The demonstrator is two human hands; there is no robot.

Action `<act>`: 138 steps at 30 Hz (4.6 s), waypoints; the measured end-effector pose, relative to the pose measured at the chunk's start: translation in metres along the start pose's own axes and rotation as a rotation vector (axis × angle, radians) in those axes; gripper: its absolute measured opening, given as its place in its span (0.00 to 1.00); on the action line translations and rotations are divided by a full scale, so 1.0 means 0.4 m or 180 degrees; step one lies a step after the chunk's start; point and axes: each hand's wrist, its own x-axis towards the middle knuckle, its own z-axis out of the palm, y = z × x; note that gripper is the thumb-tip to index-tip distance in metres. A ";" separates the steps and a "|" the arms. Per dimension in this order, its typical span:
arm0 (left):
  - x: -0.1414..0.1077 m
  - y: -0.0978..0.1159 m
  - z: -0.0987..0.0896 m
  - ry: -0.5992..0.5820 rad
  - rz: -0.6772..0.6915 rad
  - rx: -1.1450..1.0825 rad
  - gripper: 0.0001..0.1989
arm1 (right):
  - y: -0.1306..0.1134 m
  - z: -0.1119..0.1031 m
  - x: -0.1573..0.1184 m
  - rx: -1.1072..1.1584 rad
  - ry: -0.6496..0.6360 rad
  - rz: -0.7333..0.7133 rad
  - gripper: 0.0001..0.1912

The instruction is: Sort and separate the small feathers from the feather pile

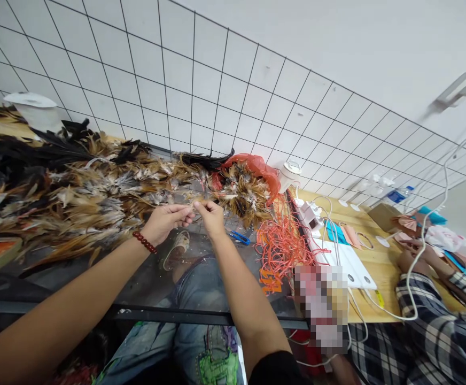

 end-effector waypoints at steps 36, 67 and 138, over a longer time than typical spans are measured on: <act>0.005 -0.006 -0.008 0.0290 -0.0130 -0.0590 0.14 | 0.005 -0.003 0.000 0.0325 -0.0165 0.0190 0.15; 0.003 0.023 -0.013 0.1100 0.0633 -0.0268 0.12 | -0.001 -0.037 -0.005 -0.2883 -0.0824 -0.0630 0.05; -0.005 0.025 -0.015 0.0488 -0.0058 -0.0067 0.10 | -0.009 -0.028 0.008 -0.1689 -0.0391 -0.0409 0.10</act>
